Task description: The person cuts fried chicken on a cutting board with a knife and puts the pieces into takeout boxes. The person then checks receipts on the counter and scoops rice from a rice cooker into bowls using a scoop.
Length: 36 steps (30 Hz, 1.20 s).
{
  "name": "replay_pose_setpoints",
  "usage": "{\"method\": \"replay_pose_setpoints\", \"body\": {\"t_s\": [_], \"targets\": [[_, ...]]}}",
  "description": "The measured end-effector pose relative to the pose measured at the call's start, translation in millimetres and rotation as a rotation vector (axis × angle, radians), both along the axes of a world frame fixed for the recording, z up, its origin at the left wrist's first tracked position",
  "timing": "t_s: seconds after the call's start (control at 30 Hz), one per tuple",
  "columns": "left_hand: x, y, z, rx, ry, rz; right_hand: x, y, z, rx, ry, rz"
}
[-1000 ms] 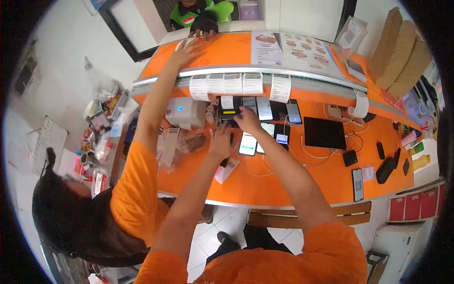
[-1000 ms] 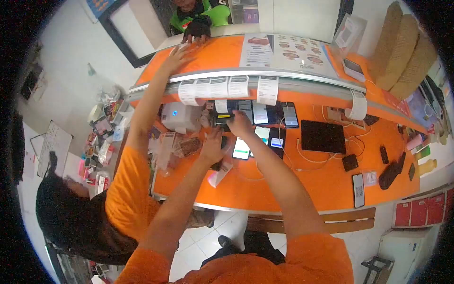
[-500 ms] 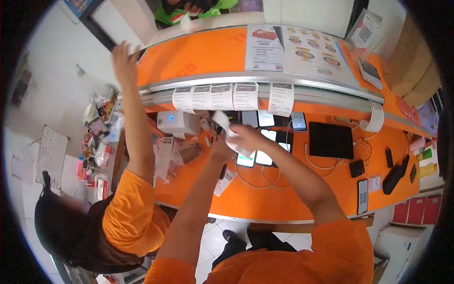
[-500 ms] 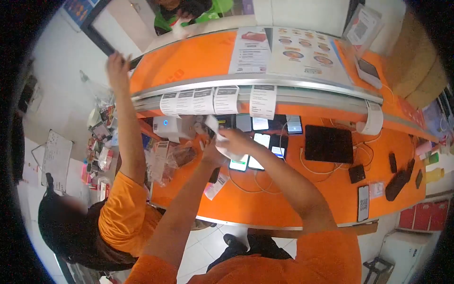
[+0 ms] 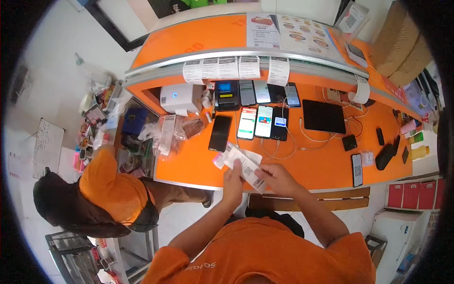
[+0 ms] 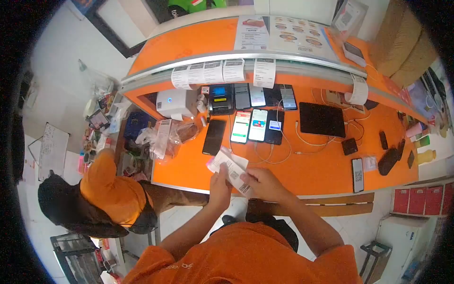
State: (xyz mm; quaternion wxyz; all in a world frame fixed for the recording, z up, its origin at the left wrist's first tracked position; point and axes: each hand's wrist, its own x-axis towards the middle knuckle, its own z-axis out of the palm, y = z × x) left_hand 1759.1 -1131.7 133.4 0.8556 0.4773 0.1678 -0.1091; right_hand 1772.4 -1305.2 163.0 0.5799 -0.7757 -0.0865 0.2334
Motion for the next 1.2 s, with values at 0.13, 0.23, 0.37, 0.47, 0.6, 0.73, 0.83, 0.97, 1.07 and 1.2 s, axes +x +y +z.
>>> {"method": "replay_pose_setpoints", "body": {"t_s": [0.13, 0.23, 0.37, 0.47, 0.6, 0.73, 0.83, 0.97, 1.07, 1.2], "targets": [[-38, 18, 30, 0.073, -0.050, 0.058, -34, 30, 25, -0.102, -0.153, 0.023], [-61, 38, 30, 0.195, -0.070, 0.105, -54, 54, 37, -0.206, -0.362, 0.084], [-81, 76, 7, 0.051, 0.058, 0.187, -86, 82, 23, -0.348, -0.861, 0.246], [-84, 114, 17, -0.065, 0.159, 0.170, -99, 97, 22, -0.329, -0.869, 0.196], [-113, 109, 35, 0.129, 0.035, -0.099, -90, 121, 0, -0.081, -0.468, -0.087], [-117, 106, 10, 0.480, -0.242, -0.209, -67, 140, -23, 0.341, 0.096, -0.193], [-121, 98, 30, 0.449, -0.221, -0.394, -39, 130, -5, 0.585, 0.207, -0.281], [-112, 97, 31, 0.476, -0.171, -0.368, 7, 104, 39, 0.714, 0.059, -0.452], [-101, 104, 25, 0.384, -0.282, -0.250, 93, 26, 65, 0.224, -0.736, -0.662], [-101, 123, 6, 0.498, -0.328, -0.110, 172, -72, 93, -0.401, -1.173, -0.820]]}}
